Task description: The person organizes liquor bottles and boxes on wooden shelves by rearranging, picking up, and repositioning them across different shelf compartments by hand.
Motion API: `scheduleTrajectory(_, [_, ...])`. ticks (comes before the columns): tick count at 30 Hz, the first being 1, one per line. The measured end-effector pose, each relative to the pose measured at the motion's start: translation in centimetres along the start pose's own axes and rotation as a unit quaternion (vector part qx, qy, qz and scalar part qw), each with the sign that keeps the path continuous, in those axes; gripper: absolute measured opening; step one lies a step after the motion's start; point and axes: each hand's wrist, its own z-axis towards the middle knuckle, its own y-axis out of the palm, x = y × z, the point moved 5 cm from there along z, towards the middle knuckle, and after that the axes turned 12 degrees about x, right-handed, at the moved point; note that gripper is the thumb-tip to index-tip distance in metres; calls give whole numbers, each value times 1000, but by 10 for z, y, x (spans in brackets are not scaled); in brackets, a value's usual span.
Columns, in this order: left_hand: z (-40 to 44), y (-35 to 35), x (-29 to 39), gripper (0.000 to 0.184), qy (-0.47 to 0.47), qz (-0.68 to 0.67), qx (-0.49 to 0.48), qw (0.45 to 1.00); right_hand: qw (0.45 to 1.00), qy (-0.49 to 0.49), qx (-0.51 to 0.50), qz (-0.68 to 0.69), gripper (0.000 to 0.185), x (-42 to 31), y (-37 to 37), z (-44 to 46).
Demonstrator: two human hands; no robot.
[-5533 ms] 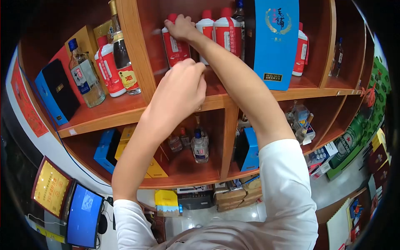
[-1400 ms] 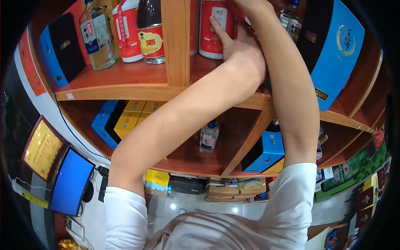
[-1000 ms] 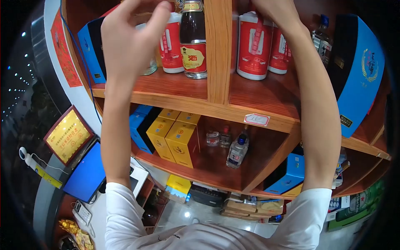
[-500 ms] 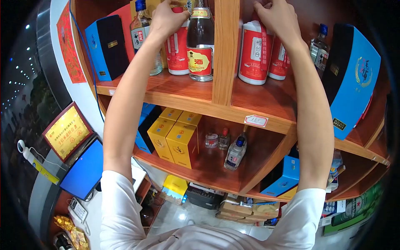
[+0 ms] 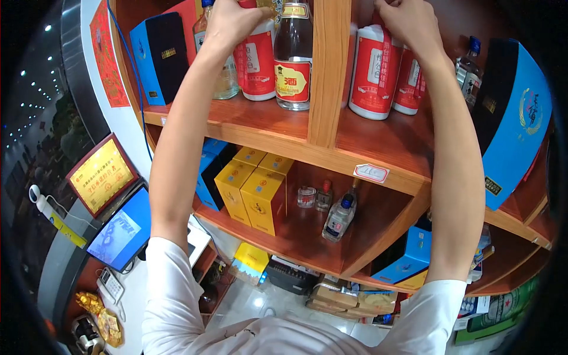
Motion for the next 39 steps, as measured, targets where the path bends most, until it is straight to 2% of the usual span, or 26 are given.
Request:
scheduleTrajectory(3, [9,5,-17,34,-25,-17,-5,1000,999,-5,16,-38,28,2,1,0])
scheduleTrajectory(6, [9,5,-20,30,-18,-47,-33,998,1000,-7,6,-20,29,1,3,1])
scheduleTrajectory(8, [10,2,-21,31,-35,-10,-21,999,1000,8,-13,-24,30,-1,1,0])
scheduleTrajectory(12, [3,1,-22,27,-64,-46,-7,997,999,-8,-11,-32,31,1,4,1])
scheduleTrajectory(17, [-2,2,-21,22,-9,-86,3,996,998,30,-46,-26,31,1,4,1])
scheduleTrajectory(20, [-12,-5,-12,25,-16,-53,33,998,999,-6,-34,-23,32,-3,-2,-4])
scheduleTrajectory(23, [-14,-8,-13,24,21,-42,43,998,999,-5,-33,-21,33,0,3,-1])
scheduleTrajectory(26, [-14,-14,-16,25,68,-34,83,994,998,34,-56,-19,32,-4,0,-2])
scheduleTrajectory(30, [-15,-24,-14,28,64,-66,108,990,999,11,-34,-8,31,-7,-5,-1])
scheduleTrajectory(31, [-11,-30,-14,26,110,-44,131,984,999,23,-39,-2,30,-13,-11,-4])
scheduleTrajectory(32, [-8,-33,-16,25,114,-56,134,983,998,35,-43,3,30,-17,-15,-5])
scheduleTrajectory(33, [-11,-39,-9,24,118,-69,138,981,996,-55,55,-31,29,-22,-18,-4])
scheduleTrajectory(36, [-16,-55,1,22,115,-111,145,976,974,-136,179,-17,27,-27,-29,8])
scheduleTrajectory(39, [-20,-75,12,24,108,-122,136,977,943,-209,225,126,21,-56,-50,10])
